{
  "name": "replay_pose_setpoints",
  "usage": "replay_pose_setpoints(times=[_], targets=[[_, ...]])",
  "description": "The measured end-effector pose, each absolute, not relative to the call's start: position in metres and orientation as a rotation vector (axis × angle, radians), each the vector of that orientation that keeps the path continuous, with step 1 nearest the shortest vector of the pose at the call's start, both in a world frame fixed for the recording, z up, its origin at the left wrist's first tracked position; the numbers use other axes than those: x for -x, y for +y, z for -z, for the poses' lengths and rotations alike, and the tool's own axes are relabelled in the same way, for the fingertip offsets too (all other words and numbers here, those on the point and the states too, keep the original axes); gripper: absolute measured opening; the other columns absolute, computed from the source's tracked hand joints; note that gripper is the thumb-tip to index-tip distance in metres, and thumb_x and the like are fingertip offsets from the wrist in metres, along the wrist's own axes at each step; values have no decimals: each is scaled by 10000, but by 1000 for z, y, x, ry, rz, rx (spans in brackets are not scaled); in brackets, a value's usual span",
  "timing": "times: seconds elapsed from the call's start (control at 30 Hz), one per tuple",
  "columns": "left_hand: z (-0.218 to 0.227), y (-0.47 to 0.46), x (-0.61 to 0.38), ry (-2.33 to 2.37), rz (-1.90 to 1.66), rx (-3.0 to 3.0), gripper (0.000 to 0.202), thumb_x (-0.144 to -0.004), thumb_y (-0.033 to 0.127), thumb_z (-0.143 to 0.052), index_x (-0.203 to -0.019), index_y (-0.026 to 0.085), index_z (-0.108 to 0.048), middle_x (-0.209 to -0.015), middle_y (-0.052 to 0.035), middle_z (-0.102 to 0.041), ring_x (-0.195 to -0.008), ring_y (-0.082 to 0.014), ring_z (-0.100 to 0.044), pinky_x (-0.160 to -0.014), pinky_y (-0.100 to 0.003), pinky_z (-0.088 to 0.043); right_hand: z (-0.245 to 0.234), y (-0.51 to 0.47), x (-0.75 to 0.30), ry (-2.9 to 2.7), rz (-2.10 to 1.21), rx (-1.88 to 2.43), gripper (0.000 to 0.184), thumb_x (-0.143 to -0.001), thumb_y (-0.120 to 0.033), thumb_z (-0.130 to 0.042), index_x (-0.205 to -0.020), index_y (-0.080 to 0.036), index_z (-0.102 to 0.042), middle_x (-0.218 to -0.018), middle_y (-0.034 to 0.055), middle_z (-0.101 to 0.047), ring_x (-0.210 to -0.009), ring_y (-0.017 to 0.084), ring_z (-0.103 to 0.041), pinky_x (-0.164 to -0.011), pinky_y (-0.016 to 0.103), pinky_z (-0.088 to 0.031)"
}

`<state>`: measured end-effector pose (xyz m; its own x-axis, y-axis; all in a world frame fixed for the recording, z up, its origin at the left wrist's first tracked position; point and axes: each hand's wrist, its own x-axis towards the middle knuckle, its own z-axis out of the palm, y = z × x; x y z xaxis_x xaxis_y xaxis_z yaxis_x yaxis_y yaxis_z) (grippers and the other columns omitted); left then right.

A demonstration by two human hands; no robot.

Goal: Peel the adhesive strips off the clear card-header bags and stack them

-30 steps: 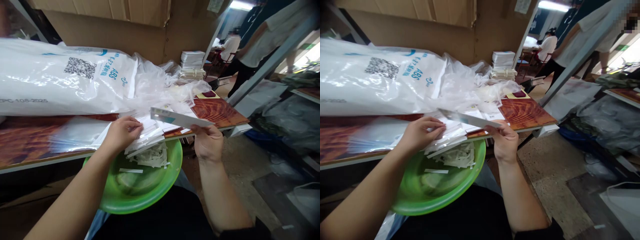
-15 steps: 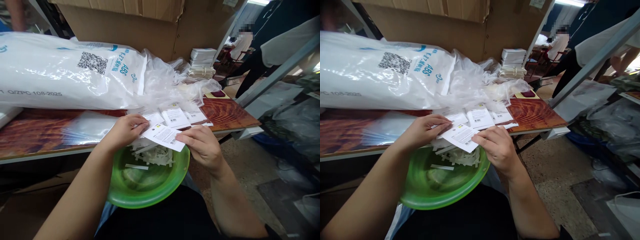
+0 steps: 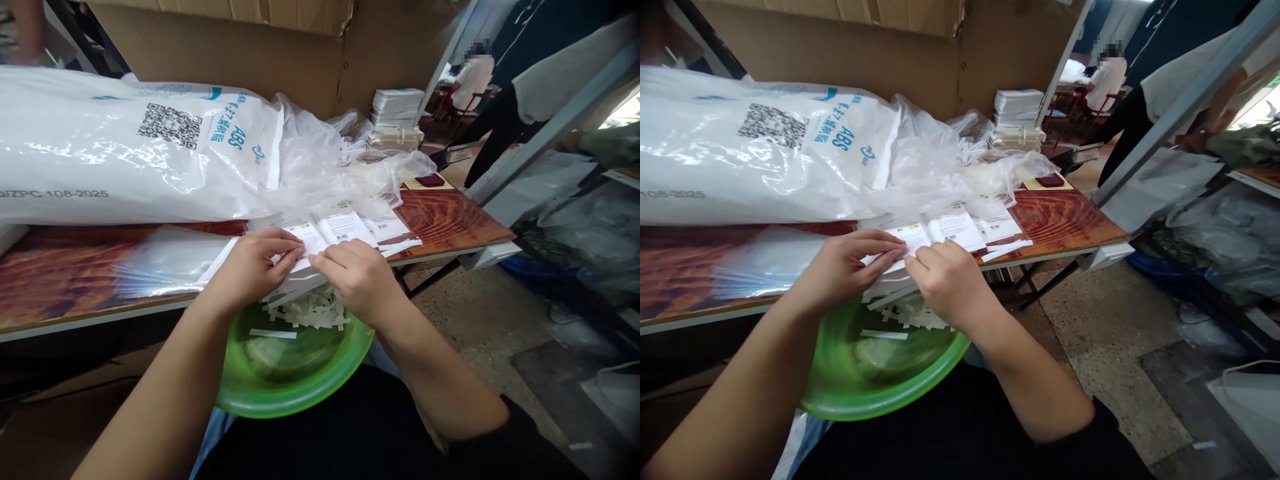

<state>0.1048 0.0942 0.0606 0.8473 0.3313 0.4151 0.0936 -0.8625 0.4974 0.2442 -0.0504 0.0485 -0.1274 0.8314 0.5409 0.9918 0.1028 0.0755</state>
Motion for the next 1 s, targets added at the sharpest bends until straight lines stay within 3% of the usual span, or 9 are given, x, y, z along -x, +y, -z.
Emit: replay_pose_setpoints(times=[0.1,0.2,0.3,0.43,0.6,0.67,0.73,0.9,1.0], targets=[[-61,97,-104,283,-700,-2540,216,-867,279,-546,-919,187,-734,-993,-44,-705,-898,-169,-645,-807,-266,-491,-53,-30,-249,-1983,507,1863,241,-929,-162,-418,-881,-171,-654,-782,37,-607,-689,159,-491,-627,299,-332],[-55,104,-104,295,-686,-2530,219,-869,281,-544,-935,194,-733,-1009,-43,-703,-911,-175,-643,-826,-282,-491,-58,-11,-254,-1859,434,1972,126,-885,-195,-517,-967,-173,-610,-923,50,-595,-733,158,-507,-617,281,-316],[-48,111,-105,333,-642,-2483,233,-871,317,-551,-957,197,-730,-1007,-43,-702,-917,-176,-642,-829,-284,-493,-61,1,-260,-1887,389,2020,216,-830,-204,-612,-1044,-174,-603,-1034,72,-593,-866,194,-538,-710,302,-328],[-56,114,-99,399,-625,-2441,266,-854,391,-568,-973,217,-730,-1057,-41,-694,-1003,-196,-624,-882,-296,-486,-54,9,-263,-2001,204,2073,126,-882,-253,-583,-929,-186,-679,-939,50,-655,-939,204,-561,-794,341,-298],[-78,133,-63,1242,-717,-2582,340,-819,379,-534,-1052,195,-700,-1091,-77,-670,-851,-246,-634,-801,-404,-487,-48,11,-261,-1950,204,2117,216,-901,-351,-565,-842,-195,-703,-935,43,-670,-966,210,-572,-795,355,-288],[-79,149,-48,1556,-291,-2653,327,-767,391,-549,-914,161,-728,-912,-123,-685,-812,-309,-619,-742,-449,-467,-49,3,-267,-1899,192,2120,247,-911,-390,-539,-911,-201,-698,-1013,48,-673,-1023,222,-566,-833,369,-296],[-75,161,-39,1570,39,-2688,311,-749,413,-540,-835,182,-728,-828,-130,-666,-790,-323,-606,-681,-422,-450,-51,-11,-278,-1821,166,2144,271,-936,-380,-486,-1029,-208,-674,-1102,55,-668,-1081,229,-559,-883,390,-301],[-75,161,-43,1549,212,-2706,249,-716,390,-552,-761,189,-692,-775,-128,-634,-728,-285,-578,-657,-379,-428,-41,-45,-313,-1800,97,2331,385,-947,-292,-418,-1293,-169,-532,-1409,137,-482,-1296,278,-439,-978,466,-302],[-81,157,-52,1662,305,-2578,196,-629,342,-636,-710,165,-658,-750,-116,-628,-711,-272,-581,-655,-361,-439,-35,-49,-324,-1908,46,2360,436,-972,-324,-354,-1360,-155,-459,-1463,132,-406,-1358,262,-371,-991,466,-323]])
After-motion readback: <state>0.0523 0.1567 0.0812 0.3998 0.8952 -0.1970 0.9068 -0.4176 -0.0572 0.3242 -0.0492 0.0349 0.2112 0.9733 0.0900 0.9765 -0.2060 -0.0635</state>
